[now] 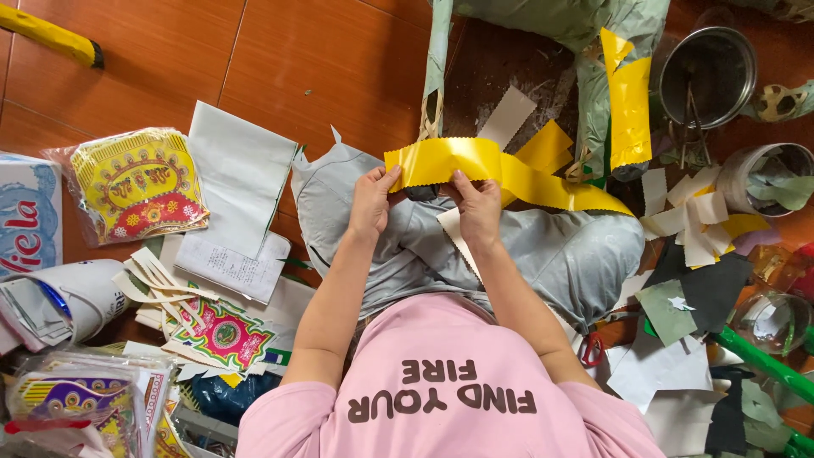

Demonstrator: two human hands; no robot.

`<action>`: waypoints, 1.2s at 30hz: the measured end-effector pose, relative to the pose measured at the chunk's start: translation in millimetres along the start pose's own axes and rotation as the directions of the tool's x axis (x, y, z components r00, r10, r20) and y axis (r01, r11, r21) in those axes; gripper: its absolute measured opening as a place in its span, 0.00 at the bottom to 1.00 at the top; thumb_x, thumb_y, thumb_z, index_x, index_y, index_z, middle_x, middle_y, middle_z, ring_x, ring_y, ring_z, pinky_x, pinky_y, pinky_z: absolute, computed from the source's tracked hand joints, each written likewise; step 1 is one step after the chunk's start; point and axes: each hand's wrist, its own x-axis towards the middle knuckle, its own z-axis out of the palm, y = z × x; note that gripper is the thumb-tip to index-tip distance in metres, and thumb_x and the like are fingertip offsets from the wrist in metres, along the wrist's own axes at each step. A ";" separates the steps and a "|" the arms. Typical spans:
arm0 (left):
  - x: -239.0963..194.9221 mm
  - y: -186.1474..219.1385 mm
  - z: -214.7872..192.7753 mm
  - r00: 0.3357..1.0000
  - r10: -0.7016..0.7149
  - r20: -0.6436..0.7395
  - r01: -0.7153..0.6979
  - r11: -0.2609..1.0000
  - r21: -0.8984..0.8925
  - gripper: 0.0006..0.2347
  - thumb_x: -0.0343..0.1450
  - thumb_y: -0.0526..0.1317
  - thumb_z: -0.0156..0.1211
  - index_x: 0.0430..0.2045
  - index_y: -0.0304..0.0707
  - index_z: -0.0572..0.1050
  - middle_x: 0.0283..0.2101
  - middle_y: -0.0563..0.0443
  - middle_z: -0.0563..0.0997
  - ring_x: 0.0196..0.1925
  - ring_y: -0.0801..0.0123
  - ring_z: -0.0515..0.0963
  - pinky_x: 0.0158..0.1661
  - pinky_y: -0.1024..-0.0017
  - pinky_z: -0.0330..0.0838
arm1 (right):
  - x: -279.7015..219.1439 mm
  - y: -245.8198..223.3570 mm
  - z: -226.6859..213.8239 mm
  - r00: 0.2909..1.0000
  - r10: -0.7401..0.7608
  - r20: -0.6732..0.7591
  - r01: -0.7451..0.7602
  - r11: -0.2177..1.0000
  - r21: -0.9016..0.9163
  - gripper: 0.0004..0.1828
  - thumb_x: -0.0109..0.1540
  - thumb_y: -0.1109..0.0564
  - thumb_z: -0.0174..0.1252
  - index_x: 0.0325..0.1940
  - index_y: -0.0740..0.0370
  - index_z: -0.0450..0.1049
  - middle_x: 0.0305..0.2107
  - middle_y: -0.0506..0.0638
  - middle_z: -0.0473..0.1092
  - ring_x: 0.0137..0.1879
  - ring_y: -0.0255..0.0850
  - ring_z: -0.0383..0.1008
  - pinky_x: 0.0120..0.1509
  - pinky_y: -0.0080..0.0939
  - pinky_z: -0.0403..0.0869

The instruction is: Decorating paper-mache animal figures by gluing on colored paper and decorative elements.

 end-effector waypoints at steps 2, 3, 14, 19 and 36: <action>8.2 -8.2 -2.3 0.999 -0.024 -0.035 0.024 1.000 0.001 0.07 0.73 0.39 0.65 0.36 0.34 0.77 0.35 0.51 0.83 0.35 0.72 0.82 0.40 0.67 0.81 | -1.5 0.9 2.2 1.000 -0.002 -0.003 0.002 1.000 -0.016 0.08 0.68 0.64 0.58 0.51 0.68 0.76 0.42 0.53 0.78 0.43 0.42 0.81 0.46 0.44 0.81; 4.8 -5.4 3.9 0.999 -0.023 -0.031 0.023 1.000 0.003 0.07 0.73 0.39 0.65 0.36 0.34 0.77 0.35 0.51 0.83 0.35 0.72 0.82 0.40 0.67 0.81 | -2.2 0.2 4.2 1.000 -0.006 -0.003 0.006 1.000 -0.015 0.08 0.68 0.64 0.58 0.51 0.68 0.76 0.42 0.53 0.78 0.43 0.42 0.81 0.46 0.44 0.81; 7.5 5.6 18.9 0.914 0.312 0.258 -0.401 0.616 0.678 0.15 0.78 0.35 0.55 0.61 0.34 0.73 0.54 0.42 0.84 0.56 0.64 0.84 0.56 0.70 0.75 | 2.8 4.5 2.6 0.992 0.092 -0.085 -0.095 0.995 -0.043 0.11 0.67 0.64 0.58 0.54 0.66 0.74 0.42 0.52 0.77 0.42 0.39 0.80 0.46 0.41 0.81; -35.1 39.7 74.2 0.882 0.329 0.338 -0.469 0.683 0.560 0.24 0.70 0.37 0.68 0.58 0.29 0.65 0.48 0.42 0.79 0.47 0.61 0.79 0.45 0.67 0.73 | 6.3 7.6 -0.5 0.985 0.143 -0.092 -0.141 0.990 0.026 0.12 0.66 0.65 0.57 0.53 0.66 0.73 0.41 0.52 0.77 0.42 0.39 0.80 0.47 0.40 0.82; -7.1 7.6 52.9 0.934 0.301 0.192 -0.342 0.601 0.723 0.26 0.68 0.41 0.65 0.62 0.37 0.64 0.41 0.35 0.84 0.37 0.53 0.85 0.35 0.62 0.78 | 68.0 -2.5 25.4 0.837 0.538 0.099 -0.407 0.734 -0.543 0.20 0.69 0.38 0.50 0.50 0.55 0.74 0.30 0.45 0.72 0.29 0.33 0.68 0.30 0.37 0.69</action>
